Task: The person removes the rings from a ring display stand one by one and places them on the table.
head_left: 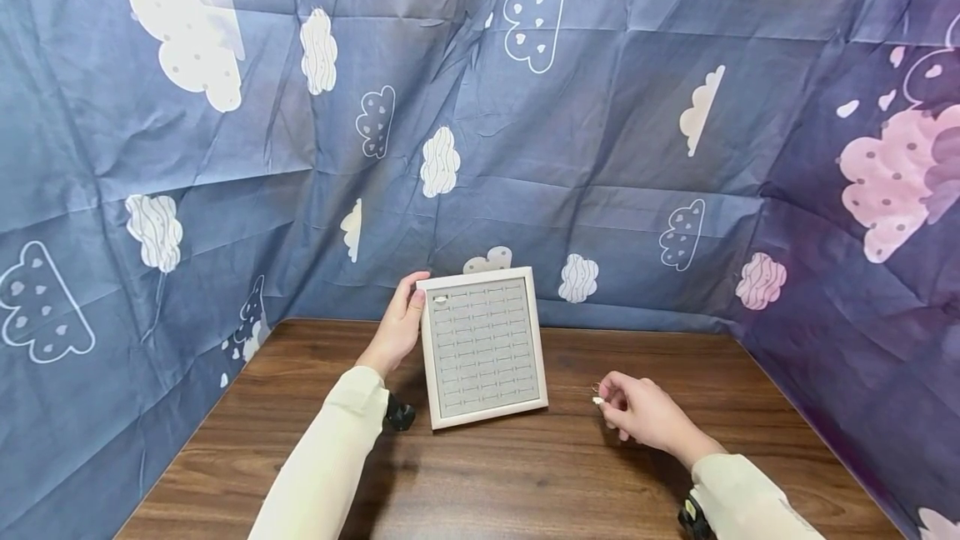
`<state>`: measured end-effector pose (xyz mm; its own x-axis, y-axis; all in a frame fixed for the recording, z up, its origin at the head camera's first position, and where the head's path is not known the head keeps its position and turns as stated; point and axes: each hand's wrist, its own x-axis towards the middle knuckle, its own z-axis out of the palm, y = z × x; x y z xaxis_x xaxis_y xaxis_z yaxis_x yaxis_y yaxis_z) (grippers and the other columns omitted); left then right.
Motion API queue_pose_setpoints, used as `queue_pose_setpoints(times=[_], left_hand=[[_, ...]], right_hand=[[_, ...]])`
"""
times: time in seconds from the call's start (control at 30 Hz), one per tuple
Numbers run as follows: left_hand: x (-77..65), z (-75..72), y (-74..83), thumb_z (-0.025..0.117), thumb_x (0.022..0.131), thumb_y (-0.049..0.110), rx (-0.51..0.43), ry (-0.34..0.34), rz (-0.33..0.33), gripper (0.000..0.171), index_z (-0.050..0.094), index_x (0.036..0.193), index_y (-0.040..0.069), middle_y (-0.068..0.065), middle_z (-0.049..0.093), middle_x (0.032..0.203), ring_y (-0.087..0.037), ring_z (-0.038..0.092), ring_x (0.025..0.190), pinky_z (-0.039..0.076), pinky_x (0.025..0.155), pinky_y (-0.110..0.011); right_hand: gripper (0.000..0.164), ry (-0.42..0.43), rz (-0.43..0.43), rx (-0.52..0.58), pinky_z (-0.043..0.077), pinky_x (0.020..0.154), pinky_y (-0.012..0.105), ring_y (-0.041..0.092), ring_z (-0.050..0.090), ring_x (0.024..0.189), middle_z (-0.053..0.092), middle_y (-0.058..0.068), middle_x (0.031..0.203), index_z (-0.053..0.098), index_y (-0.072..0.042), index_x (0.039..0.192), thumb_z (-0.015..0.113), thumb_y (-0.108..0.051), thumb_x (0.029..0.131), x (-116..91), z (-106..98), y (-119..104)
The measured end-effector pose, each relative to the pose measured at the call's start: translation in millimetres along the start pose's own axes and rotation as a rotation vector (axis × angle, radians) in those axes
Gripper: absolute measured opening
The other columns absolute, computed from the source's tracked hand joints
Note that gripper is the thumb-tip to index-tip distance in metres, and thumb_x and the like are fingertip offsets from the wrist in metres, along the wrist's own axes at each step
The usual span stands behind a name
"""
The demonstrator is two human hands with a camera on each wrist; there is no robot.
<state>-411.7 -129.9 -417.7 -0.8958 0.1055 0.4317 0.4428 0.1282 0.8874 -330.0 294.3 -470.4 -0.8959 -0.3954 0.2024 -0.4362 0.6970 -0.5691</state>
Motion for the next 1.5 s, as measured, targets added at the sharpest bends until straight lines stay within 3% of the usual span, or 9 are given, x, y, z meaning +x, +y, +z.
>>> queue_pose_setpoints(times=[0.3, 0.67, 1.13, 1.5], left_hand=[[0.4, -0.3, 1.0, 0.035, 0.119, 0.021, 0.002, 0.0, -0.006, 0.042, 0.041, 0.159, 0.008, -0.028, 0.066, 0.126, -0.014, 0.065, 0.099, 0.051, 0.094, -0.031], [-0.1, -0.5, 0.1, 0.035, 0.119, 0.02, -0.011, -0.001, -0.004, 0.04, 0.043, 0.158, 0.011, -0.029, 0.065, 0.126, -0.013, 0.066, 0.098, 0.052, 0.092, -0.029], [-0.8, -1.9, 1.5, 0.035, 0.119, 0.021, -0.022, -0.012, -0.002, 0.041, 0.042, 0.158, 0.011, -0.027, 0.066, 0.128, -0.013, 0.068, 0.098, 0.053, 0.09, -0.028], [-0.9, -1.4, 0.5, 0.035, 0.119, 0.022, -0.011, -0.01, 0.003, 0.042, 0.04, 0.158, 0.009, -0.026, 0.066, 0.128, -0.012, 0.067, 0.099, 0.053, 0.091, -0.029]], right_hand=[[0.013, -0.026, -0.011, -0.082, 0.049, 0.051, 0.025, 0.003, 0.057, 0.046, 0.062, -0.012, 0.063, 0.06, -0.011, 0.099, 0.073, -0.009, 0.098, -12, 0, 3], [0.017, -0.091, 0.012, -0.176, 0.047, 0.048, 0.024, -0.001, 0.053, 0.043, 0.057, -0.018, 0.062, 0.059, -0.02, 0.096, 0.075, -0.013, 0.097, -24, 6, 4], [0.024, -0.001, -0.076, -0.372, 0.035, 0.052, 0.023, -0.006, 0.041, 0.054, 0.046, -0.024, 0.062, 0.059, -0.027, 0.089, 0.081, -0.018, 0.091, -29, 11, 5], [0.021, -0.051, -0.068, -0.352, 0.036, 0.054, 0.025, -0.005, 0.043, 0.057, 0.049, -0.023, 0.066, 0.061, -0.026, 0.095, 0.082, -0.023, 0.093, -26, 7, 4]])
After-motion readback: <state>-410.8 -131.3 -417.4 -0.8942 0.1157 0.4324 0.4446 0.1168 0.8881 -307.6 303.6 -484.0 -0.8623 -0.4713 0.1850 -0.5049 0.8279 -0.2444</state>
